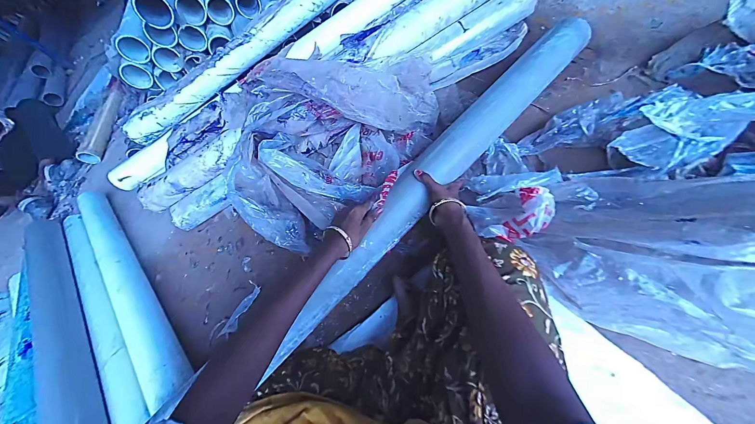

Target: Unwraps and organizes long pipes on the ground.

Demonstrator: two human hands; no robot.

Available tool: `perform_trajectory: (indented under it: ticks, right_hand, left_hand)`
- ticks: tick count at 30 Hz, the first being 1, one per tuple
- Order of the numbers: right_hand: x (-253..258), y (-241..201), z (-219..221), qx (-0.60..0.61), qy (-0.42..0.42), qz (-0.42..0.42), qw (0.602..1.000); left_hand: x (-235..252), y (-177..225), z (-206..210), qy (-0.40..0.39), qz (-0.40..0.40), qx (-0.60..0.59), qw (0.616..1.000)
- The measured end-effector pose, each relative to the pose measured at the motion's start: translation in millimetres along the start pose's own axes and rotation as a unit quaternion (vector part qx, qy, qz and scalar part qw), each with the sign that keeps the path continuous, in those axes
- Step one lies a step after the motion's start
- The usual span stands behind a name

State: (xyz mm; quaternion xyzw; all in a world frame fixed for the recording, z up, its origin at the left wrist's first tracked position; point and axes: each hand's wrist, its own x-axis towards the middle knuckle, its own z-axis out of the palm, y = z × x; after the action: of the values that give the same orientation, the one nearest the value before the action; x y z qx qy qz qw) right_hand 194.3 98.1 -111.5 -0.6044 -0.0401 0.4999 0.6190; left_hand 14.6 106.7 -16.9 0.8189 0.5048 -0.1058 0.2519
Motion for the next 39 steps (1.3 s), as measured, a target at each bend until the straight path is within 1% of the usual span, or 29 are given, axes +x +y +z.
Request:
perform_trajectory:
  ticks: [3,6,9,12,15,16,17,18,19,20,21,22,23,24,25,26,27,28,29,30,31,32,34,35,36,39]
  right_hand:
    - [-1,-1,0,-0.002,0.003,-0.004,1.000]
    - [-10,-3,-2,-0.007,0.004,0.001,1.000]
    - [-13,-5,-5,-0.004,0.007,0.009,1.000]
    - [-17,-9,-7,0.035,0.003,0.010,0.999]
    - [-18,-12,-12,0.071,-0.015,0.029,0.997]
    - [-18,-14,-12,0.060,-0.009,0.034,0.998]
    - [-22,-19,-11,0.023,0.012,0.025,0.999]
    - [-32,-29,-9,-0.047,0.036,-0.004,0.998]
    - [-45,-41,-8,-0.150,0.053,-0.062,0.985]
    - [-59,-50,-10,-0.264,0.054,-0.148,0.952]
    - [-70,-56,-14,-0.357,0.039,-0.251,0.899]
    - [-74,-59,-16,-0.408,-0.004,-0.348,0.844]
    - [-73,-61,-15,-0.447,-0.080,-0.399,0.796]
    - [-71,-60,-10,-0.492,-0.164,-0.398,0.756]
    - [-67,-57,-4,-0.536,-0.231,-0.370,0.723]
    - [-63,-56,3,-0.563,-0.276,-0.338,0.702]
    - [-61,-53,5,-0.563,-0.302,-0.329,0.696]
    - [-61,-50,4,-0.547,-0.314,-0.337,0.699]
    - [-61,-48,1,-0.527,-0.313,-0.355,0.706]
    - [-63,-45,-3,-0.507,-0.305,-0.379,0.712]
    - [-66,-45,-7,-0.496,-0.295,-0.393,0.716]
    - [-69,-48,-10,-0.505,-0.289,-0.388,0.715]
    - [-78,-57,-8,-0.550,-0.281,-0.352,0.704]
    - [-82,-62,-4,-0.577,-0.278,-0.336,0.690]
    - [-85,-67,1,-0.606,-0.279,-0.324,0.671]
    - [-86,-81,19,-0.676,-0.315,-0.313,0.589]
  left_hand:
    - [-1,11,-3,0.009,-0.025,0.060,0.998]
    - [-6,21,-4,0.030,-0.061,0.065,0.996]
    - [-5,17,-7,0.063,-0.071,0.016,0.995]
    - [4,7,-10,0.109,-0.076,-0.055,0.990]
    - [14,4,-12,0.130,-0.099,-0.113,0.980]
    - [13,5,-11,0.132,-0.104,-0.114,0.979]
    - [11,8,-11,0.135,-0.104,-0.108,0.979]
    - [9,9,-10,0.139,-0.099,-0.100,0.980]
    - [6,10,-11,0.140,-0.091,-0.093,0.982]
    - [3,12,-12,0.135,-0.084,-0.082,0.984]
    - [-1,16,-15,0.122,-0.078,-0.069,0.987]
    - [-5,21,-18,0.108,-0.070,-0.052,0.990]
    - [-10,25,-19,0.092,-0.058,-0.032,0.994]
    - [-15,27,-16,0.088,-0.038,-0.014,0.995]
    - [-19,29,-13,0.090,-0.014,-0.001,0.996]
    - [-21,30,-12,0.099,0.015,0.000,0.995]
    - [-23,30,-12,0.105,0.038,-0.016,0.994]
    - [-25,26,-11,0.106,0.054,-0.051,0.992]
    - [-25,20,-11,0.108,0.061,-0.109,0.986]
    - [-27,14,-10,0.095,0.055,-0.182,0.977]
    - [-31,7,-10,0.058,0.043,-0.238,0.969]
    - [-38,1,-10,0.006,0.022,-0.256,0.966]
    - [-56,-15,-4,-0.090,-0.035,-0.177,0.979]
    - [-63,-23,4,-0.112,-0.057,-0.136,0.983]
    - [-68,-29,10,-0.125,-0.076,-0.124,0.981]
    - [-87,-24,12,-0.133,-0.117,-0.093,0.980]
